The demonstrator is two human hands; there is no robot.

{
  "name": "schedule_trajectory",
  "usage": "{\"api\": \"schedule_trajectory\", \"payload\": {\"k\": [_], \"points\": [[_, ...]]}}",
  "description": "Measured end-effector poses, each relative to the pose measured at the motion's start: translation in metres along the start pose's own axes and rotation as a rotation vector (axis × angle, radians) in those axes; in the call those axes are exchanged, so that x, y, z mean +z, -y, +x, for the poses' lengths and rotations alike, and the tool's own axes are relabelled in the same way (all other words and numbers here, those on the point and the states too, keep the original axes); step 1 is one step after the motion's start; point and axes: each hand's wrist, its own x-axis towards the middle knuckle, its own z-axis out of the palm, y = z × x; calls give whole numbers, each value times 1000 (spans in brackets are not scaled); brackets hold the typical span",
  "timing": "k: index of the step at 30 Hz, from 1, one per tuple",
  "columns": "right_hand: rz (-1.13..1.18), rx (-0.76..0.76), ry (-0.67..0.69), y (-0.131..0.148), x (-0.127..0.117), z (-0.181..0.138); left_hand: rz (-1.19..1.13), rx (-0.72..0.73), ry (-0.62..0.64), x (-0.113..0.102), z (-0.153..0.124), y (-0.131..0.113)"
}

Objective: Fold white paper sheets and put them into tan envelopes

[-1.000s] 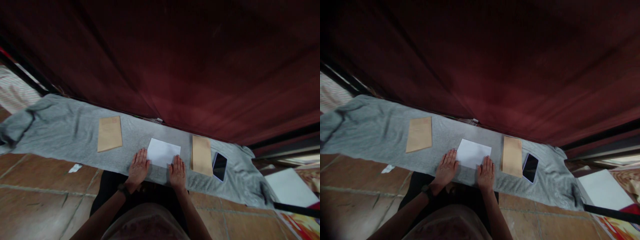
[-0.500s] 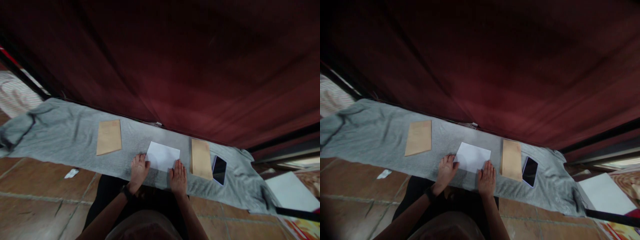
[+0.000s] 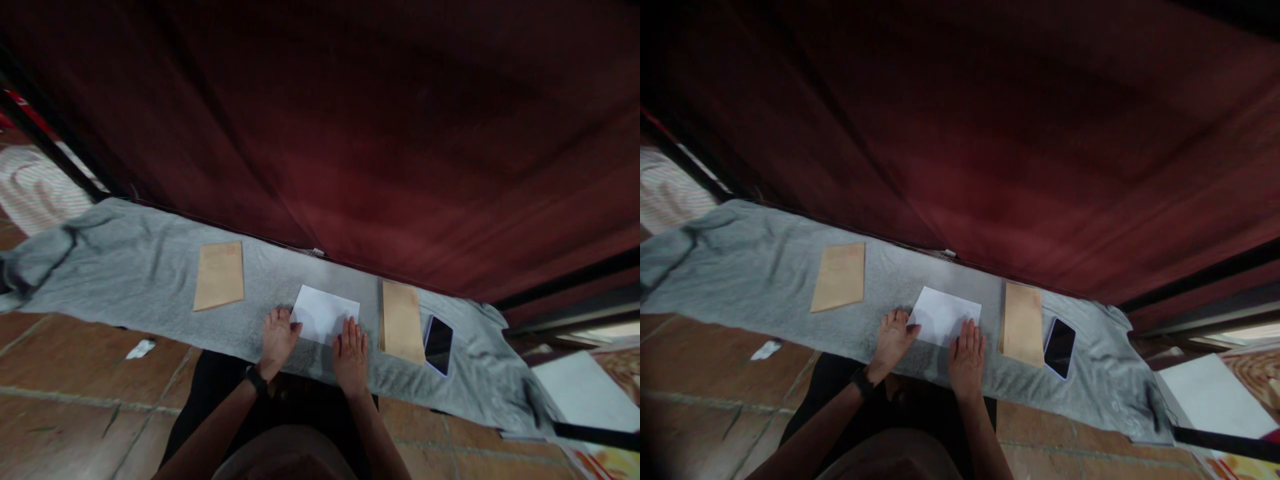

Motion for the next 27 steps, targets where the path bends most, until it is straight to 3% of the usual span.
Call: {"api": "schedule_trajectory", "payload": {"k": [3,6,8,10,16,22,27], "points": [[65,-90,72,18,0,11,-16,42,-92,5,-4,-5],[116,-123,106,30,4,18,-63,244,-170,13,-8,-17],[125,-126,109,33,7,20,-78,403,-156,20,-11,-24],[110,-128,109,31,10,19,-67,459,-120,28,-14,-28],[33,-55,67,8,9,16,-49,277,-130,40,-17,-10],[-21,38,18,-21,10,13,-30,184,-125,23,-17,12],[-6,94,2,-28,11,12,-56,174,-120,14,-20,11]]}}
